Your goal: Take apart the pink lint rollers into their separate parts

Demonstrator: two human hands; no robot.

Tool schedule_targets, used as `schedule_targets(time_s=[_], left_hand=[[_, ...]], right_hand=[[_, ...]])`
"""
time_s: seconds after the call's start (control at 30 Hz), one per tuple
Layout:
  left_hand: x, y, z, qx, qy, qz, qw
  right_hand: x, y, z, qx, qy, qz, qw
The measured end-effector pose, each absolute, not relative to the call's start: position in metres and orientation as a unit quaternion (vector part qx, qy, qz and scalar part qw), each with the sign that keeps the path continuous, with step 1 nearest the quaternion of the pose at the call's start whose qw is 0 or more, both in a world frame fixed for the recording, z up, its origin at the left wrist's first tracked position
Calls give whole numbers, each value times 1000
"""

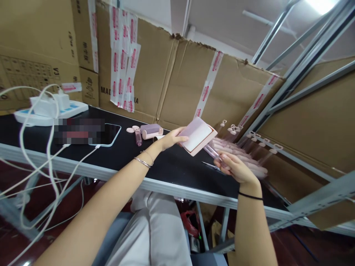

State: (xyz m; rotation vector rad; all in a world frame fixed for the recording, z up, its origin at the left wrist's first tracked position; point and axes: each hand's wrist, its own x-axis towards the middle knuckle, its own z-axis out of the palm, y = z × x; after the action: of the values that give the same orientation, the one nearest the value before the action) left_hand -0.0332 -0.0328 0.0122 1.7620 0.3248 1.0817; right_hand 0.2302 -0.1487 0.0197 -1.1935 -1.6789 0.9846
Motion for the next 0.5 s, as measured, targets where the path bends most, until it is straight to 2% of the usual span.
schedule_targets(time_s=[0.2, 0.27, 0.33, 0.43, 0.5], left_hand=[[-26, -41, 7, 785, 153, 385, 460], [-22, -39, 5, 777, 137, 406, 461], [-18, -35, 5, 739, 121, 462, 475], [-13, -29, 4, 660, 138, 547, 495], [-11, -27, 2, 656, 159, 577, 459]], right_hand=[[226, -137, 19, -479, -690, 395, 371], [224, -132, 24, -475, -693, 403, 363], [219, -126, 31, -460, -686, 386, 411], [202, -113, 37, -423, -658, 297, 548], [183, -102, 35, -397, -634, 284, 599]])
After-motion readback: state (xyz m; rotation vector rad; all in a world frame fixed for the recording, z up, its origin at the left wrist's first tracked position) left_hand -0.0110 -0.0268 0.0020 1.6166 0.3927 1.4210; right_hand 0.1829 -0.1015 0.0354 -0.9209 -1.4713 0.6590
